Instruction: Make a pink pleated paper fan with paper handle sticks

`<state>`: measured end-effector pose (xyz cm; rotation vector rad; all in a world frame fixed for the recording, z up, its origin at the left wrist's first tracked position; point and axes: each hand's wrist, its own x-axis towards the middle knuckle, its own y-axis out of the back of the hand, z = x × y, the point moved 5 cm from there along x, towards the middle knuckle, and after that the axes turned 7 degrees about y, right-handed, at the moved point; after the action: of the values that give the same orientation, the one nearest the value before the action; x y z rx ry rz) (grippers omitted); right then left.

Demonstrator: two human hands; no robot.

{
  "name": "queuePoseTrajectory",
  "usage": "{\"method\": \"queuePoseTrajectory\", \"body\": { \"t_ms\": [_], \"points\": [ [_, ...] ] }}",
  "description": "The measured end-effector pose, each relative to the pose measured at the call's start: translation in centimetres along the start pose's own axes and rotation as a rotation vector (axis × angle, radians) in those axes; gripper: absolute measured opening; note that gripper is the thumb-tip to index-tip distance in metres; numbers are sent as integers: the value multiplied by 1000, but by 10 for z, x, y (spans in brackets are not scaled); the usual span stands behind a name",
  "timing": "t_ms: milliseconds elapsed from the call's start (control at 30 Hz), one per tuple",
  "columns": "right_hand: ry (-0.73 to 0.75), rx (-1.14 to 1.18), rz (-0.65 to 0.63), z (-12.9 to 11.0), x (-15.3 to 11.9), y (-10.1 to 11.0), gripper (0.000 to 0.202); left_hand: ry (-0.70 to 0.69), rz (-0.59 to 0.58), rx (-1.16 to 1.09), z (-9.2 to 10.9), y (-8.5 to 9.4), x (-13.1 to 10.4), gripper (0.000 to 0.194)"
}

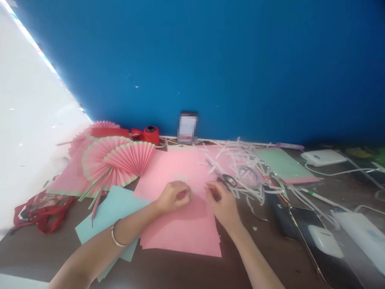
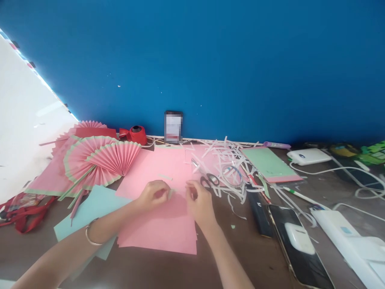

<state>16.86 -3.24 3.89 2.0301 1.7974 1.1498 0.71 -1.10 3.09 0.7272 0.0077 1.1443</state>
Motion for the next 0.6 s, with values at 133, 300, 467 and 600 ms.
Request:
{"method": "queuePoseTrajectory", "body": {
  "t_ms": [133,300,467,600],
  "points": [
    [138,-66,-101,-8,9,-25,14,233,130,-187,-10,8,1,10],
    [91,-196,-235,0,34,-56,11,405,338,-486,-30,15,3,9],
    [31,-249,-265,9,51,-70,6,476,396,-627,-41,16,9,16],
    [15,-255,-271,16,56,-55,13,512,378,-589,-45,16,11,20]
  ]
}}
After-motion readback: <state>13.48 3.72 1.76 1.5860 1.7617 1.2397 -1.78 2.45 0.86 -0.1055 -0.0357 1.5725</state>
